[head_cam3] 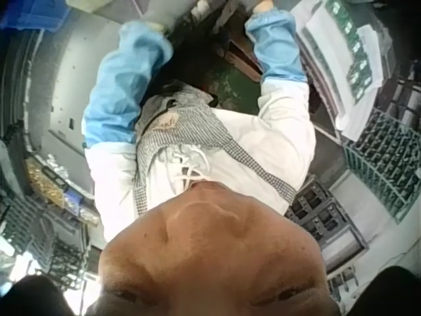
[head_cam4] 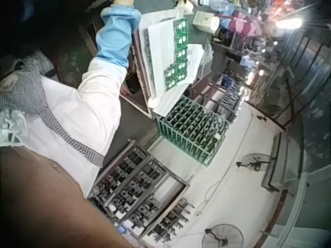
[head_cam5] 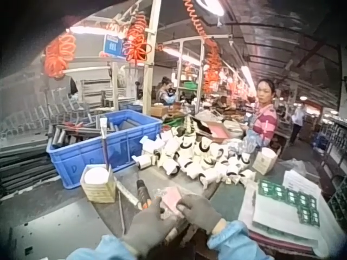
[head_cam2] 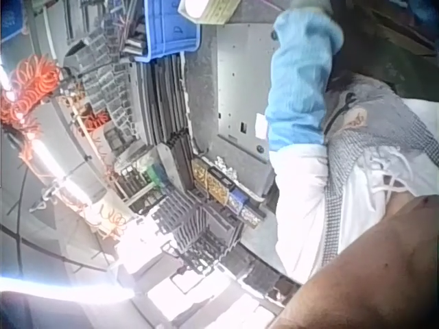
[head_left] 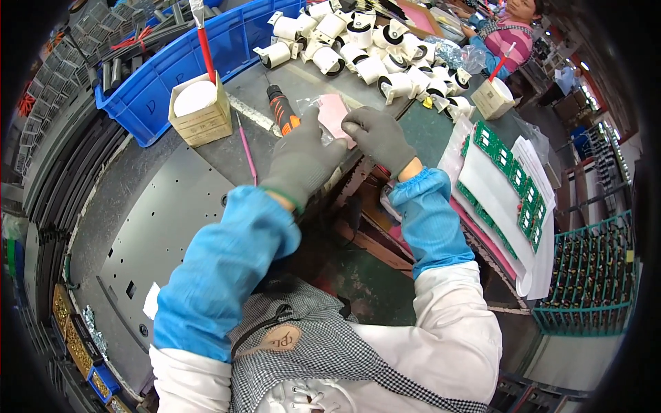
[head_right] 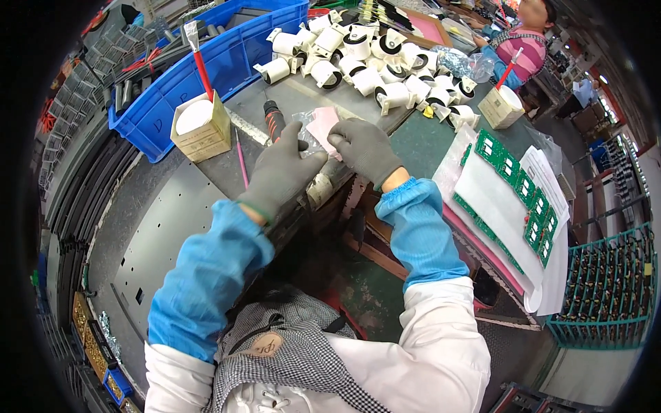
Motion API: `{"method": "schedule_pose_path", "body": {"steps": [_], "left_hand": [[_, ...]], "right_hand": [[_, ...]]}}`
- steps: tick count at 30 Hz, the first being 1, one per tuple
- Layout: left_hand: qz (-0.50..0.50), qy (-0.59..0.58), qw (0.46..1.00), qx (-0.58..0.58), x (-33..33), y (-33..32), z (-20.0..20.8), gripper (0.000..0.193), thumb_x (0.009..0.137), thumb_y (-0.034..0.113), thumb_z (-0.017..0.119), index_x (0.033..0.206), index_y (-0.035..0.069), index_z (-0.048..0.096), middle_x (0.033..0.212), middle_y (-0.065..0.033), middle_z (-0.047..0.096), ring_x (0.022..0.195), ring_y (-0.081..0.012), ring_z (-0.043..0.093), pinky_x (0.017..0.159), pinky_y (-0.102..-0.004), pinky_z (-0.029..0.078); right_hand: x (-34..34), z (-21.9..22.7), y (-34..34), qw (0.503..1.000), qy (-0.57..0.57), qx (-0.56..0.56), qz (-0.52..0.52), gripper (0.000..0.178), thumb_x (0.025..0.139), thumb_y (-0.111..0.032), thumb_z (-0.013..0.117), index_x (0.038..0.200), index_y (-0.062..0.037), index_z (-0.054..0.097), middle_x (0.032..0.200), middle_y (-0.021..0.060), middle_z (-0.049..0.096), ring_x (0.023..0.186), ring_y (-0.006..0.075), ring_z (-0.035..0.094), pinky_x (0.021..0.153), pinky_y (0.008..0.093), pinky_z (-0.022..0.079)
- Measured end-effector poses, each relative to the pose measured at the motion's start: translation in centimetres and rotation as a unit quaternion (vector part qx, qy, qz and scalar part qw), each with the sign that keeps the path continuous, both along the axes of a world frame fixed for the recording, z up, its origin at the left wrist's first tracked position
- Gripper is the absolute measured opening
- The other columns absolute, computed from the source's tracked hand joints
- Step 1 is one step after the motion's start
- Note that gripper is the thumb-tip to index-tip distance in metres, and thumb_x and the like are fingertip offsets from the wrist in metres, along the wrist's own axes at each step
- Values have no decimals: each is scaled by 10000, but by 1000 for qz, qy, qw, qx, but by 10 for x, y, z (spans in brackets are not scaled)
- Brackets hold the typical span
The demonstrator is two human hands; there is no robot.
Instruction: The person applies adhesive to a metal base plate with a brush, then installs a circuit board and electronic components onto the base plate, securing them with screws using an electric screwdriver.
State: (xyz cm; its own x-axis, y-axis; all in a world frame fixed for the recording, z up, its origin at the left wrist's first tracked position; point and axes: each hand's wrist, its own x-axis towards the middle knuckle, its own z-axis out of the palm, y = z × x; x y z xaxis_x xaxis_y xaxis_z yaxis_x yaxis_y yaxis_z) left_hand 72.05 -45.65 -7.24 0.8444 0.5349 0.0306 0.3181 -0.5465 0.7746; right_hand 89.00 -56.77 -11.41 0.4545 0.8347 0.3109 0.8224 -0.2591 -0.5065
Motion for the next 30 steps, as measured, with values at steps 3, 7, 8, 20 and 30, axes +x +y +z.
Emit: {"method": "schedule_pose_path", "body": {"steps": [3,7,8,20,30], "left_hand": [[59,78,991,87,27,-3,-13,814,841,393,730,1500,33,414,1261,-229,660,1112,-367,675,971,-453,530],[33,105,967,230,36,-5,-23,743,816,345,745,1457,97,463,1349,-205,574,1155,-389,636,979,-473,528],[13,112,956,272,34,-2,-26,722,806,339,752,1437,111,485,1362,-191,553,1170,-383,623,981,-471,528],[92,107,959,245,51,8,-39,439,862,356,689,1222,110,645,1200,-160,660,1099,-370,661,912,-478,543],[67,65,963,252,26,23,-13,238,909,262,603,989,75,728,984,-161,739,918,-334,725,784,-438,562]], "right_hand": [[4,1,-5,999,-36,16,16,180,900,-211,674,990,-64,729,1000,137,697,962,322,671,862,411,526],[12,-4,-15,965,-223,48,128,172,875,-196,702,1013,-97,728,1148,92,683,1082,315,642,913,431,519],[11,-7,-13,965,-221,50,129,172,875,-196,702,1013,-97,728,1148,92,683,1082,315,642,913,431,519],[16,-20,9,979,-200,16,35,162,906,-236,624,933,-111,723,1047,106,692,1018,333,654,868,469,535],[17,-42,26,981,-157,103,-58,260,942,-199,596,1113,-13,656,1122,217,646,1092,416,601,952,490,480]]}}
